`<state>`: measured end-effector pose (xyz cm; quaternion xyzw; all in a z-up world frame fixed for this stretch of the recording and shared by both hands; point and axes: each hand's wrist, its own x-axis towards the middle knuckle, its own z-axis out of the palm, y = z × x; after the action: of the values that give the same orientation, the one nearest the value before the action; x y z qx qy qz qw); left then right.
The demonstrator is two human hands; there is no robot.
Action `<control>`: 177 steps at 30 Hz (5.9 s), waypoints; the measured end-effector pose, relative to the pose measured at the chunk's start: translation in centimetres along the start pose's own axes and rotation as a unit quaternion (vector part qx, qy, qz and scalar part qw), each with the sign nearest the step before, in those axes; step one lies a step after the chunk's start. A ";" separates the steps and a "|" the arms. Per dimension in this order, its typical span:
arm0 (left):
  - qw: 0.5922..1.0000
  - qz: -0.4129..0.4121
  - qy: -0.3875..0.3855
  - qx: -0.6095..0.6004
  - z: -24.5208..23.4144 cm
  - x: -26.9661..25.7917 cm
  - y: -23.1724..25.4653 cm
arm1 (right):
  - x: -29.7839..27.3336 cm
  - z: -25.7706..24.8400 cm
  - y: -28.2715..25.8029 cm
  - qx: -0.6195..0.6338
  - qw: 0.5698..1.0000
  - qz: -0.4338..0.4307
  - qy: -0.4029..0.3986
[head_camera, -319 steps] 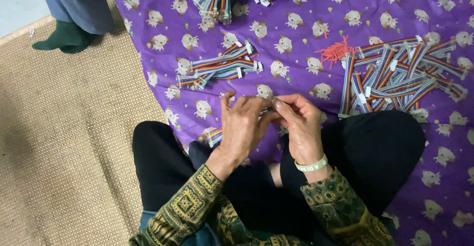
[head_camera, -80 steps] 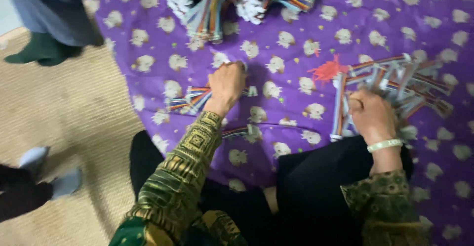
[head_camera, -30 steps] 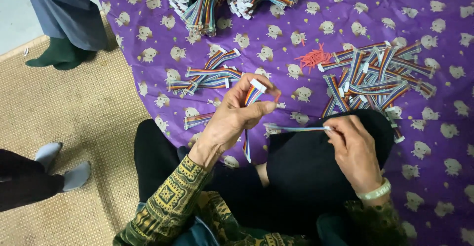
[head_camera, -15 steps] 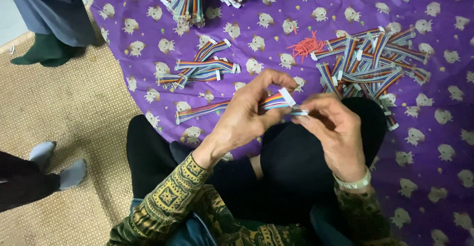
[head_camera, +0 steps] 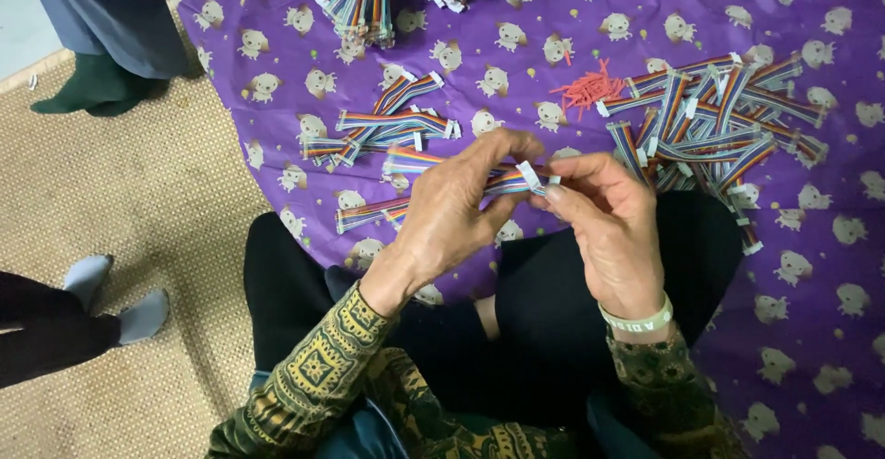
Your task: Sorting and bundling multi-colored ribbon cables into organized groups on a floor workspace.
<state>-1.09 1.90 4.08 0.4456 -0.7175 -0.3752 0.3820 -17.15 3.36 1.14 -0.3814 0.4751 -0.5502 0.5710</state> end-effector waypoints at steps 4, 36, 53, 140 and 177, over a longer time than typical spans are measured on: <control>1.000 -0.018 -0.002 0.008 -0.1 0.1 -0.5 | 0.6 0.4 1.0 0.031 0.999 0.031 0.006; 0.989 -0.064 -0.102 -0.086 -3.0 1.1 -3.7 | 3.3 0.0 4.7 0.068 0.997 0.047 0.002; 0.990 -0.123 -0.072 -0.008 0.6 0.9 -4.2 | 3.5 -1.1 4.2 -0.067 0.996 -0.019 -0.057; 0.967 -0.224 0.001 -0.119 -0.1 4.8 -10.3 | 10.2 -3.7 6.6 -0.270 0.940 -0.007 -0.209; 0.913 -0.263 -0.108 0.293 18.6 15.7 -16.8 | 12.4 -14.6 7.5 0.272 0.907 -0.046 0.318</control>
<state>-16.48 -14.39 -15.27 0.6670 -0.6887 -0.2812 0.0417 -29.94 -6.85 -11.33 -0.0372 0.4450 -0.7762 0.4451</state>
